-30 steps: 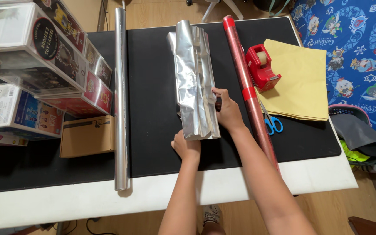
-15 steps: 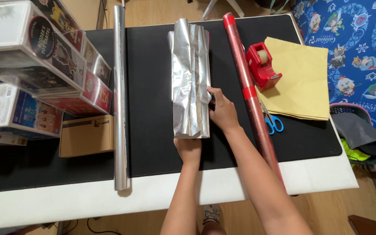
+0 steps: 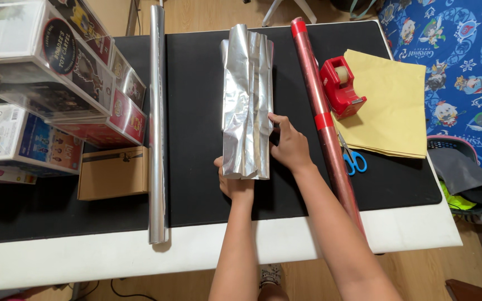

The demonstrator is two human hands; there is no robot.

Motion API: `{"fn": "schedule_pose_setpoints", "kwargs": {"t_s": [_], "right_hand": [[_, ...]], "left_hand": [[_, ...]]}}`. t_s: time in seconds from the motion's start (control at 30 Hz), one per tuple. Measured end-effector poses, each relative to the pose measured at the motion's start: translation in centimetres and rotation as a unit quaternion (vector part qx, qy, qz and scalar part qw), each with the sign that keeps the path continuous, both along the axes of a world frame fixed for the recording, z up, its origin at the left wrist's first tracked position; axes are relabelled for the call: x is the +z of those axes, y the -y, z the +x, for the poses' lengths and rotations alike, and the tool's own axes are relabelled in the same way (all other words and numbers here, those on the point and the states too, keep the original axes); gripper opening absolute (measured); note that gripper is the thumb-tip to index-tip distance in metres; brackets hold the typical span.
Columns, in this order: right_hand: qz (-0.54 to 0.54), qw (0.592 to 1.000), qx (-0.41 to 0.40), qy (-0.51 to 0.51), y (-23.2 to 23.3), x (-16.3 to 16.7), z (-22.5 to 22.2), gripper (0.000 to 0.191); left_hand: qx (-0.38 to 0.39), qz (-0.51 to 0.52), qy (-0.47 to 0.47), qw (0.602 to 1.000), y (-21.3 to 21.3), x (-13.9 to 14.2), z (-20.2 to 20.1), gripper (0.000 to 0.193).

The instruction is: The person wraps a rectangular box with silver wrapping paper at a desk. They fold the paper over the box, crease the sides, fold the end flaps inward, and press the folds flat to secure the wrap around the box.

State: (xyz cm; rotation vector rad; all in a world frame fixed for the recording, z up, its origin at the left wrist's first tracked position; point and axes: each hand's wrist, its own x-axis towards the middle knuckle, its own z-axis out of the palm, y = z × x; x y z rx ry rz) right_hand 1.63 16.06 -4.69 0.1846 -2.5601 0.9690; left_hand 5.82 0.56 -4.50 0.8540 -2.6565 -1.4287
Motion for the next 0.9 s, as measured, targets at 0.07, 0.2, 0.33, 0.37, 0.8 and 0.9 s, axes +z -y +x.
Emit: {"fn": "schedule_pose_setpoints", "kwargs": {"t_s": [0.07,0.2,0.33,0.37,0.8,0.9], "right_hand": [[0.024,0.999,-0.022,0.005,0.3,-0.5,-0.2,0.063],[0.061,0.997,-0.024,-0.047,0.2,-1.0,-0.3,0.07],[0.063,0.993,0.001,-0.103,0.5,-0.6,-0.4,0.077],[0.065,0.993,0.001,-0.102,0.6,-0.5,-0.4,0.077],[0.061,0.995,-0.008,-0.084,1.1,-0.5,-0.4,0.078],[0.043,0.994,0.001,-0.099,1.1,-0.3,-0.5,0.079]], "left_hand": [[-0.002,-0.002,0.012,1.0,0.0,0.0,-0.2,0.064],[0.001,0.008,0.034,0.999,0.3,-0.1,-0.5,0.065],[0.021,0.038,-0.01,0.999,0.5,-0.4,0.1,0.055],[0.007,0.036,-0.092,0.995,0.4,-0.6,0.9,0.052],[-0.263,-0.209,-0.268,0.903,0.4,0.1,7.3,0.032],[-0.347,-0.209,-0.32,0.856,0.0,-0.4,6.9,0.045]]}}
